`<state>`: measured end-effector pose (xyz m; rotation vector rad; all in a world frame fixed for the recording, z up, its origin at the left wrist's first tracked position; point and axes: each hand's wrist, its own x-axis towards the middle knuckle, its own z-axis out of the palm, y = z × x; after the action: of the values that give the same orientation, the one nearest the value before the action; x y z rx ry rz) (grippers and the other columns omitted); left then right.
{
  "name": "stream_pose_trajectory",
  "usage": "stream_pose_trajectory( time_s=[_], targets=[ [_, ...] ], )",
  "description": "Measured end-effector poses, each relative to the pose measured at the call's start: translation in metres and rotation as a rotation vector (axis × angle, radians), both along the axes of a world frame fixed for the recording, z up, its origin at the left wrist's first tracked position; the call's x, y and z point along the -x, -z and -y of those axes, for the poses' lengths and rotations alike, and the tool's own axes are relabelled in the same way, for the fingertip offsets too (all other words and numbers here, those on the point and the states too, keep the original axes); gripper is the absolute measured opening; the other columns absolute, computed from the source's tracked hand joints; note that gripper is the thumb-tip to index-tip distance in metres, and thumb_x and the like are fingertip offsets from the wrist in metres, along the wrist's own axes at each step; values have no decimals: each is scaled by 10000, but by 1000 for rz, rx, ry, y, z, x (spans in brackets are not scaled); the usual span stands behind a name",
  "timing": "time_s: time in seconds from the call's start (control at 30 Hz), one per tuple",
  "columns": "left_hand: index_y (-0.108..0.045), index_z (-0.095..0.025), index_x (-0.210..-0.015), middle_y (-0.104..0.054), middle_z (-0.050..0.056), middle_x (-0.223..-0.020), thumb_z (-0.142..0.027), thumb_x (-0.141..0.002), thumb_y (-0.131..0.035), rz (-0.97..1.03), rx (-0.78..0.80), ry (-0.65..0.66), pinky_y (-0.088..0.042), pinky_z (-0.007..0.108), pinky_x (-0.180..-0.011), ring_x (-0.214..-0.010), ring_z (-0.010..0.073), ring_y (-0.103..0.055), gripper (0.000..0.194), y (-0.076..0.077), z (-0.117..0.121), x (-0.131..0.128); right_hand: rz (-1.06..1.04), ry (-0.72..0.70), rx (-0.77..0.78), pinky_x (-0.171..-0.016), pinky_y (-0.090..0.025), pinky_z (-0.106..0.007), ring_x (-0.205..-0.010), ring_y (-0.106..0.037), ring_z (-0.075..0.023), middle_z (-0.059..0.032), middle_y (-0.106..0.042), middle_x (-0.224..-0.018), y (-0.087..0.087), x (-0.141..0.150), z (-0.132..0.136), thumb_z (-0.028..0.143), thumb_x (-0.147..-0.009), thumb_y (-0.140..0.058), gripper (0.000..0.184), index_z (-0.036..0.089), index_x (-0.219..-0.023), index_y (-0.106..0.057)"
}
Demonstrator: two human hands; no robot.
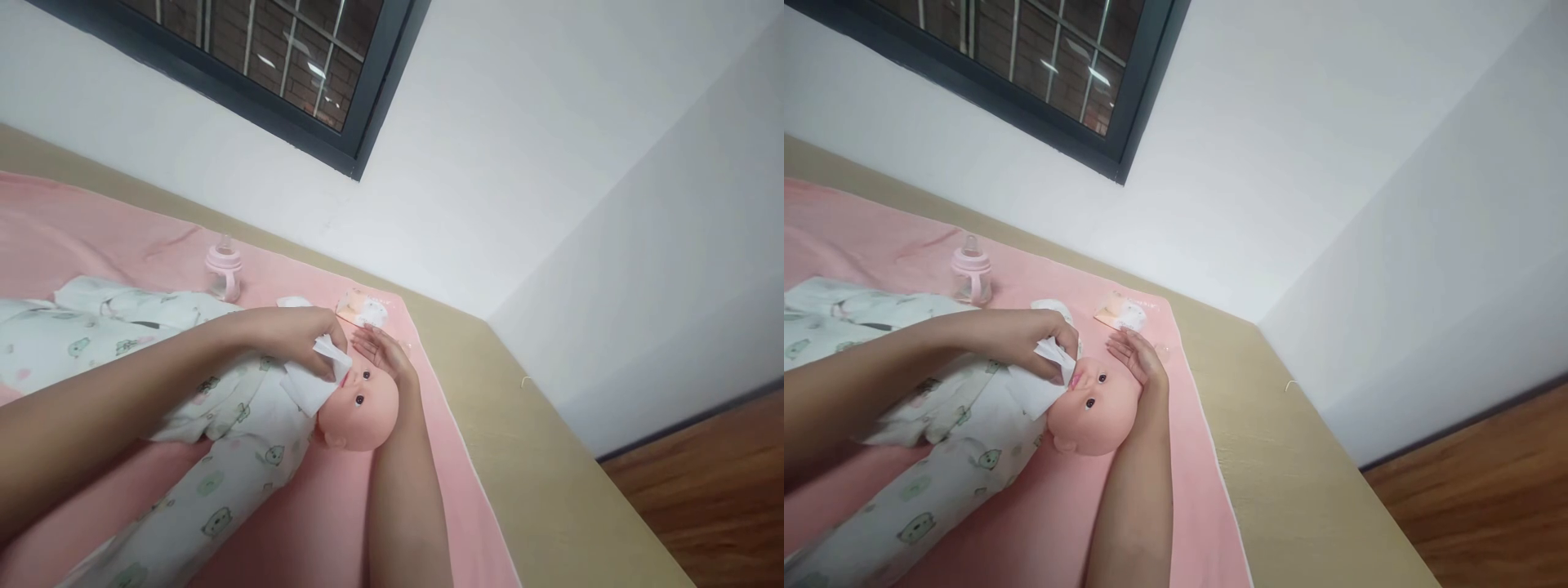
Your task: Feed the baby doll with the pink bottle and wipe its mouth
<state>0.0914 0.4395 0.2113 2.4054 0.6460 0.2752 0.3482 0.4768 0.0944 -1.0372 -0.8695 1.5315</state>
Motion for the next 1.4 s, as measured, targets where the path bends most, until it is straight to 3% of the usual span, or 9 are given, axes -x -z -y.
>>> stream_pose_trajectory(
  time_s=[0.1, 0.47, 0.8, 1.27, 1.4],
  targets=[
    [-724, -213, -842, -679, 1, -795, -325, -719, -636, -35, 20, 20, -454, 262, -727, -744, 194, -602, 188, 1, 1, -3, -3, -11, -2, -998, -505, -343, -989, -675, -186, -87, -708, -1017, 2, -1, -3, 240, -836, -616, 253, 140, -1068, -608],
    [-722, -224, -818, -671, 5, -775, -380, -666, -664, 6, -17, -103, -467, 271, -705, -738, 206, -611, 225, 7, -8, 0, 11, -7, -5, -988, -512, -358, -990, -676, -191, -87, -710, -989, 2, -2, -5, 216, -818, -633, 247, 145, -1053, -609],
    [-727, -216, -818, -685, 4, -801, -360, -696, -631, 74, -97, -100, -448, 237, -690, -746, 187, -612, 212, 9, -7, -4, 7, 3, 8, -951, -535, -324, -963, -683, -177, -82, -711, -983, 0, -1, -3, 196, -830, -610, 241, 138, -1064, -600],
    [-717, -191, -794, -707, -2, -837, -288, -695, -602, 129, -42, -119, -446, 245, -656, -778, 194, -633, 180, 4, 1, -9, 15, 5, 21, -951, -536, -323, -963, -681, -175, -76, -712, -988, 0, -1, -5, 214, -831, -610, 236, 142, -1056, -597],
    [-722, -198, -836, -708, 3, -877, -304, -719, -616, 150, -11, -57, -459, 249, -666, -791, 201, -639, 191, 4, 1, -7, 14, 3, 29, -948, -535, -317, -970, -677, -179, -86, -709, -999, -2, 0, -3, 241, -839, -607, 223, 143, -1039, -609]
  ],
)
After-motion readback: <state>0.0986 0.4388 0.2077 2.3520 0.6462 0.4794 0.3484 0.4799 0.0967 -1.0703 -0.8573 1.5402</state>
